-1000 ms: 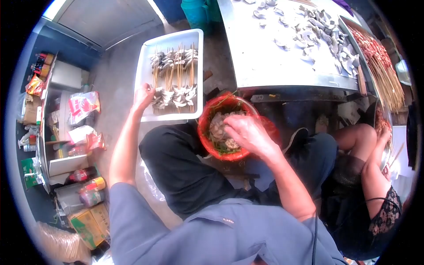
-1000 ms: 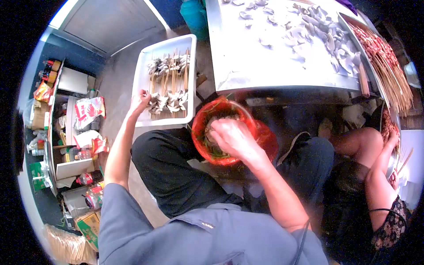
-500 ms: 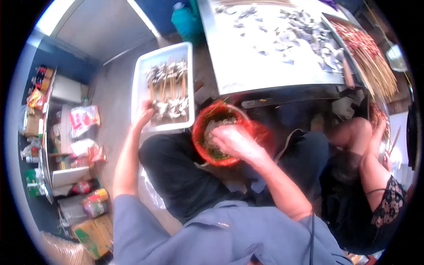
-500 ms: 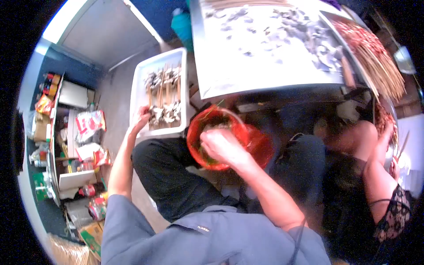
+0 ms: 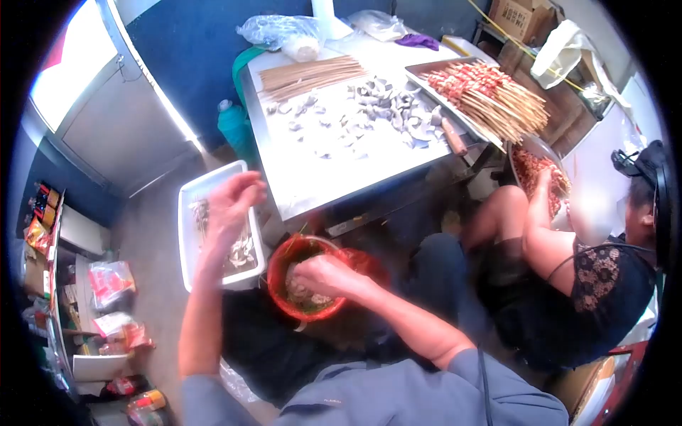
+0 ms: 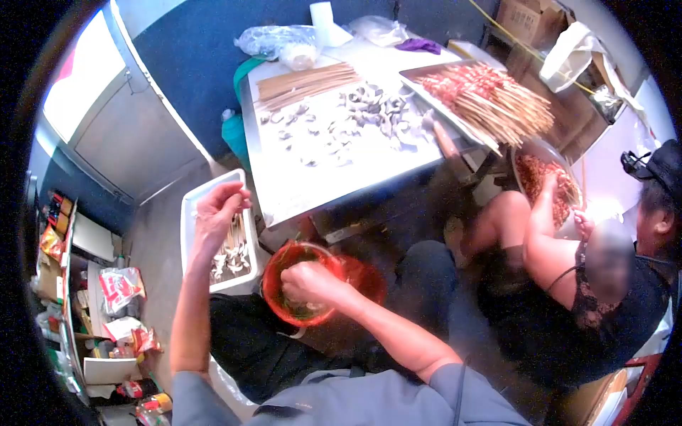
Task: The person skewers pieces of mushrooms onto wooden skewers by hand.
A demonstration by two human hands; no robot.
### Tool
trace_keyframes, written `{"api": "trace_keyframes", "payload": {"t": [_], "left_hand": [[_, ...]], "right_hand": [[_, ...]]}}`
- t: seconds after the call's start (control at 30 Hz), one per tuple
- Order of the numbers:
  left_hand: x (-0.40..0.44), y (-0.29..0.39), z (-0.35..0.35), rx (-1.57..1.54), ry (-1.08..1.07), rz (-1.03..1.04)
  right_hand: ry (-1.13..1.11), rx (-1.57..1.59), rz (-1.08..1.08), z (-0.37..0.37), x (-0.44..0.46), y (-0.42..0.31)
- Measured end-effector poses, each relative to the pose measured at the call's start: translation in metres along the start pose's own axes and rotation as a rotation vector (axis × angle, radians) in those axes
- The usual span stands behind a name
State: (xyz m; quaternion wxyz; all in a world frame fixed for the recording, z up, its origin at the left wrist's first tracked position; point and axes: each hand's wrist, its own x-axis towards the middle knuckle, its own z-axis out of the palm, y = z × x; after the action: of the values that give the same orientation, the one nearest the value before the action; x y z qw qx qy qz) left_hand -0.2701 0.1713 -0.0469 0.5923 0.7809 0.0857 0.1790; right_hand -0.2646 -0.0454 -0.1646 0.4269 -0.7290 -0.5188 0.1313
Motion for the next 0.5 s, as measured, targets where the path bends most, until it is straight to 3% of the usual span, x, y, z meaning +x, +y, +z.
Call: {"api": "trace_keyframes", "payload": {"t": [0.17, 0.2, 0.33, 0.4, 0.43, 0.5], "left_hand": [[0.008, -0.002, 0.061, -0.251, 0.038, 0.145], [0.004, -0.006, 0.066, -0.268, 0.077, 0.073], [0.002, -0.009, 0.065, -0.352, 0.18, -0.005], [0.009, -0.008, 0.061, -0.392, 0.242, 0.108], [0.01, 0.001, 0.058, -0.4, 0.284, 0.119], [0.011, 0.002, 0.054, -0.427, 0.317, 0.13]], "right_hand": [[-0.052, 0.184, 0.167, -0.011, -0.011, -0.005], [-0.046, 0.171, 0.184, -0.015, -0.013, -0.003], [-0.006, 0.28, 0.329, -0.045, -0.009, -0.01], [-0.025, 0.367, 0.442, -0.072, 0.002, -0.026], [0.04, 0.277, 0.292, -0.074, 0.005, -0.014], [0.058, 0.497, 0.397, -0.103, 0.019, -0.032]]}}
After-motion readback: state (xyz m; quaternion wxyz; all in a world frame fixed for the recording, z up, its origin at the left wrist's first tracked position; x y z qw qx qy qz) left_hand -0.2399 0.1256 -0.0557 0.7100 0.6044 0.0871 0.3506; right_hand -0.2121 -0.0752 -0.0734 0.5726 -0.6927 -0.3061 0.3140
